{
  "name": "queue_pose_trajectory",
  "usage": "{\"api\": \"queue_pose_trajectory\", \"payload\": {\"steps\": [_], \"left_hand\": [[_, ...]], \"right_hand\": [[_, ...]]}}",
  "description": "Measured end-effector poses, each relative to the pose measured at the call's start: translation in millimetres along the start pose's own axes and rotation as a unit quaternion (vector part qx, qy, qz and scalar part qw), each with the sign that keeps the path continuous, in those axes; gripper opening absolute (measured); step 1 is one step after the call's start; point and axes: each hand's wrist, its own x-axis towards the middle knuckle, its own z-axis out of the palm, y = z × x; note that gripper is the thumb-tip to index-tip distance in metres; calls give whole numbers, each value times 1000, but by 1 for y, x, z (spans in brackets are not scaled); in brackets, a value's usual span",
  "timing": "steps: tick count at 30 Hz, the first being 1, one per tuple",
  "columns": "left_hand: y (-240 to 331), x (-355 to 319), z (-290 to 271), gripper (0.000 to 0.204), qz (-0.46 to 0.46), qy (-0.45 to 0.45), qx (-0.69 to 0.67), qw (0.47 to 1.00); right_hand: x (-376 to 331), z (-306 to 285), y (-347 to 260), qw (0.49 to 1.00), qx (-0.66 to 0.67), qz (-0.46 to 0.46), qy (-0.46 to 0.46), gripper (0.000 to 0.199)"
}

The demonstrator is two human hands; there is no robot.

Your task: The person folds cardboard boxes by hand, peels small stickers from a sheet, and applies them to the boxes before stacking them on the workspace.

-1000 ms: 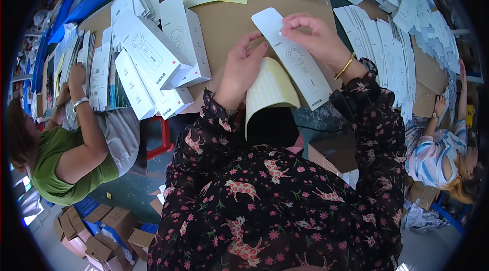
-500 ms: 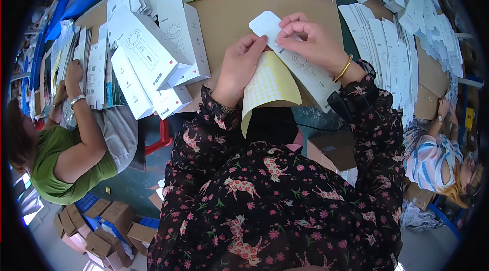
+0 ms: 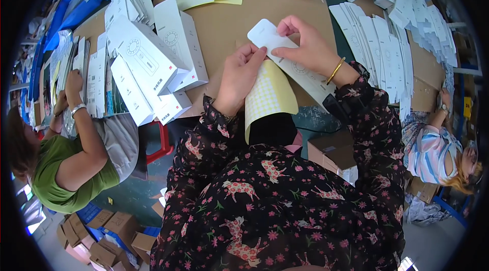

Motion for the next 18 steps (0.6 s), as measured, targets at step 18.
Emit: {"api": "queue_pose_trajectory", "payload": {"steps": [18], "left_hand": [[18, -6, -13, 25, 73, 69, 88, 991]], "right_hand": [[-119, -27, -24, 984, -144, 35, 101, 74]]}}
